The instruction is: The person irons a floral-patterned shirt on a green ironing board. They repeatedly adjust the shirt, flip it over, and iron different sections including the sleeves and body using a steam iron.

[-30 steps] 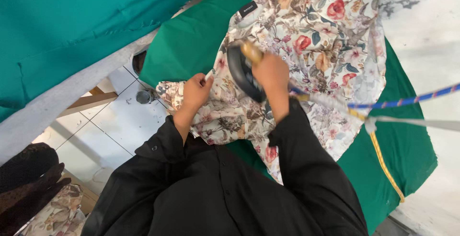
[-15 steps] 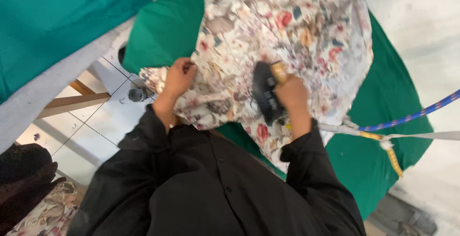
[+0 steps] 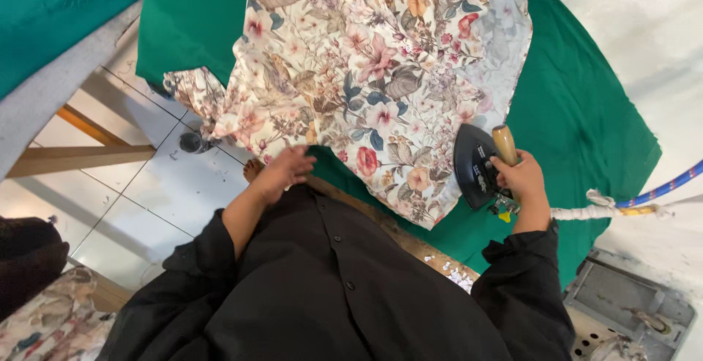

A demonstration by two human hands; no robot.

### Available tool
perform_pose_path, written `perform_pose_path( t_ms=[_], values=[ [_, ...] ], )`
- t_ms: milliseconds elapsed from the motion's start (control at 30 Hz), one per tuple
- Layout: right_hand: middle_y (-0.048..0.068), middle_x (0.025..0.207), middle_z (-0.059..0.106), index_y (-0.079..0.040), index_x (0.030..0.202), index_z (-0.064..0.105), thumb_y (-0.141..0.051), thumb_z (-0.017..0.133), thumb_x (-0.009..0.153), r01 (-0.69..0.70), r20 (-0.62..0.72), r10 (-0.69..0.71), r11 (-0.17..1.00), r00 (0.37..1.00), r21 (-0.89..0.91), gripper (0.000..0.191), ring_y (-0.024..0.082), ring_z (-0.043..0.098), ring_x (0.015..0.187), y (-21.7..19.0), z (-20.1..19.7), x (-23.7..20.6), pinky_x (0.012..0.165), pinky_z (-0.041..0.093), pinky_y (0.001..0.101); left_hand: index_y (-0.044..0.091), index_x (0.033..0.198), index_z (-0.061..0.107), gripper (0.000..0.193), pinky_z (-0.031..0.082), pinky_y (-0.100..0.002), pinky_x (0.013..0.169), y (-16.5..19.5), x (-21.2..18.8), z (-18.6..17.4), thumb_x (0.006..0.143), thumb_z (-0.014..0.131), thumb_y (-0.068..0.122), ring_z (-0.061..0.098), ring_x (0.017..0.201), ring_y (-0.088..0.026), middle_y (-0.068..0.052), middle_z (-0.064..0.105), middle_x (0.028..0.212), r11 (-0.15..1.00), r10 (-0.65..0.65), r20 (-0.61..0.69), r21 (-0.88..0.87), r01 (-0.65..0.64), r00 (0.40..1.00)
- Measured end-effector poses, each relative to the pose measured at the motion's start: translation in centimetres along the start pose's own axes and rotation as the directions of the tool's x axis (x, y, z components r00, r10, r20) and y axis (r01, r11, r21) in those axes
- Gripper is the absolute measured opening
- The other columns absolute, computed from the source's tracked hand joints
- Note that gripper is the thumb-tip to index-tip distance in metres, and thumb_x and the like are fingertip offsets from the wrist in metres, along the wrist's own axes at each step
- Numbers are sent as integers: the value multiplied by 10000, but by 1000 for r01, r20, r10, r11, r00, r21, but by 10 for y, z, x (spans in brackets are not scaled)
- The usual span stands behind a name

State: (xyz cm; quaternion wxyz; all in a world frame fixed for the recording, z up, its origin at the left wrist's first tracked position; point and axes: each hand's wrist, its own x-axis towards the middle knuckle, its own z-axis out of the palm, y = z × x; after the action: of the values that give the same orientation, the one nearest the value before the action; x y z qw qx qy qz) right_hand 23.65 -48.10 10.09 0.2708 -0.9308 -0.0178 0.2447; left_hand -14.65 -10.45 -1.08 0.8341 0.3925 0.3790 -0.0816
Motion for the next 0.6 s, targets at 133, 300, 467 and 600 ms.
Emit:
perform_pose_path(
  t_ms=[133, 300, 467, 600],
  values=[
    [157, 725, 658, 53, 1175, 687, -242, 730, 878, 133, 117, -110, 967, 987, -218, 421, 278, 648, 618, -13, 14, -16, 594, 517, 434, 150, 1507, 434, 621, 423, -415, 1073, 11, -8, -13, 986, 512, 481, 502, 1367, -267, -102, 526, 1465, 971, 177, -117, -140, -193, 977],
    [198, 871, 737, -101, 982, 742, -337, 707, 783, 476, 433, -257, 697, 864, -535, 311, 398, 715, 844, -80, 113, -90, 772, 554, 525, 107, 1499, 470, 630, 406, -378, 1093, 1, -14, -21, 1028, 445, 524, 501, 1395, -264, -115, 533, 1503, 950, 301, -172, -31, -311, 938],
    [142, 855, 725, -111, 1033, 678, -333, 739, 801, 681, 386, -563, 631, 731, -371, 328, 382, 701, 831, -145, 229, -127, 698, 540, 516, 74, 1436, 524, 608, 478, -337, 854, 6, -1, -47, 1037, 328, 489, 655, 1204, -232, -116, 695, 1284, 940, 335, -276, 162, -300, 901],
    [136, 869, 728, -87, 1097, 639, -301, 739, 819, 688, 356, -591, 663, 724, -297, 364, 378, 704, 853, -153, 231, -125, 725, 540, 522, 29, 1375, 562, 598, 541, -312, 869, 16, -16, -64, 1114, 269, 481, 712, 991, -225, -114, 757, 1096, 871, 472, -355, 329, -365, 807]
  ],
)
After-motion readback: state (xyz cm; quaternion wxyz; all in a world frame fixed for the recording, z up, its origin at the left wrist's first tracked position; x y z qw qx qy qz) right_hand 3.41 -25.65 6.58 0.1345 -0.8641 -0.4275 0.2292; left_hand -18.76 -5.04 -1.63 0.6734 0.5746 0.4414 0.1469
